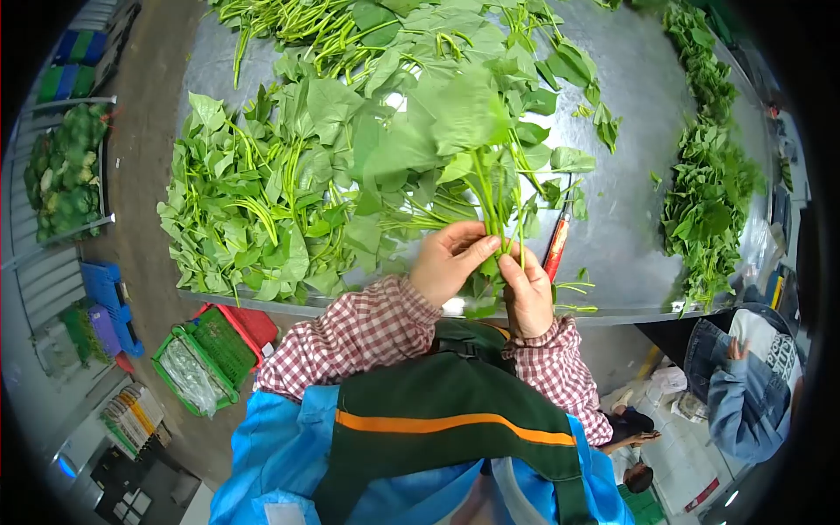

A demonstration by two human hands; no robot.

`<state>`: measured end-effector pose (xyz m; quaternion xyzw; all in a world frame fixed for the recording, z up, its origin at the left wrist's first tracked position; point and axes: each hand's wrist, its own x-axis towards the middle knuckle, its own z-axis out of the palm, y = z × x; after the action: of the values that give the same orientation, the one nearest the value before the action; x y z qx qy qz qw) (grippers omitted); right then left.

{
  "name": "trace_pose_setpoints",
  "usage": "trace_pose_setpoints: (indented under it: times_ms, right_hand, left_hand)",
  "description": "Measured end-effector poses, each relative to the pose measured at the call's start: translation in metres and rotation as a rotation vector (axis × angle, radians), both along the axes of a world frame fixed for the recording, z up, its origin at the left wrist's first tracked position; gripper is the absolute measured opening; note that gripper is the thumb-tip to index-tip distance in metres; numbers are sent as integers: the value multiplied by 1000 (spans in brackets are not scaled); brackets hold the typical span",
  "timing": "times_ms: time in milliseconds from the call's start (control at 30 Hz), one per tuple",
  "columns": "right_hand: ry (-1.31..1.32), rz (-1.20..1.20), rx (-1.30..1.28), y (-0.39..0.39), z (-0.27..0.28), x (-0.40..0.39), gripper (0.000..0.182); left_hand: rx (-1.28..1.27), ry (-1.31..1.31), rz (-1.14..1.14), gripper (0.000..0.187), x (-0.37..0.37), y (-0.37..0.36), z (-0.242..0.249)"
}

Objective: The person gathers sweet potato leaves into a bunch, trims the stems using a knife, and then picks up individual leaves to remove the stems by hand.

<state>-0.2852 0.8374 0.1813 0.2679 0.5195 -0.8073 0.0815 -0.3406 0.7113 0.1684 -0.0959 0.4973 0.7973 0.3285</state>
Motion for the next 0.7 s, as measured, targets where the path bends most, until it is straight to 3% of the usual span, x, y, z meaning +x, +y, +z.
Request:
trace_pose_setpoints:
  times_ms: [100, 200, 367, 400, 500, 533, 600, 700]
  right_hand:
    - [11, 17, 65, -11, 6, 0, 19]
    - [-4, -282, -252, -32, 4, 0, 16]
    - [43, -316, -274, -29, 6, 8, 13]
    - [64, -328, -123, -20, 3, 8, 14]
    - [23, 513, 347, 8, 3, 10, 18]
    - [54, 857, 639, 10, -1, 9, 19]
    - [444, 840, 1403, -8, 4, 7, 18]
    - [352, 676, 1303, -11, -2, -29, 13]
  left_hand:
    - [-14, 18, -6, 22, 2, -12, 8]
    - [-52, 74, 135, 23, 19, -13, 14]
    - [9, 32, 658, 9, 21, -44, 19]
    - [79, 45, 825, 8, 1, -64, 21]
    - [-1, 205, 894, 11, -31, -139, 24]
    - [-2, 234, 930, 11, -34, -156, 22]
    - [143, 137, 998, 10, -32, -172, 24]
    - [249, 86, 999, 7, -23, -160, 24]
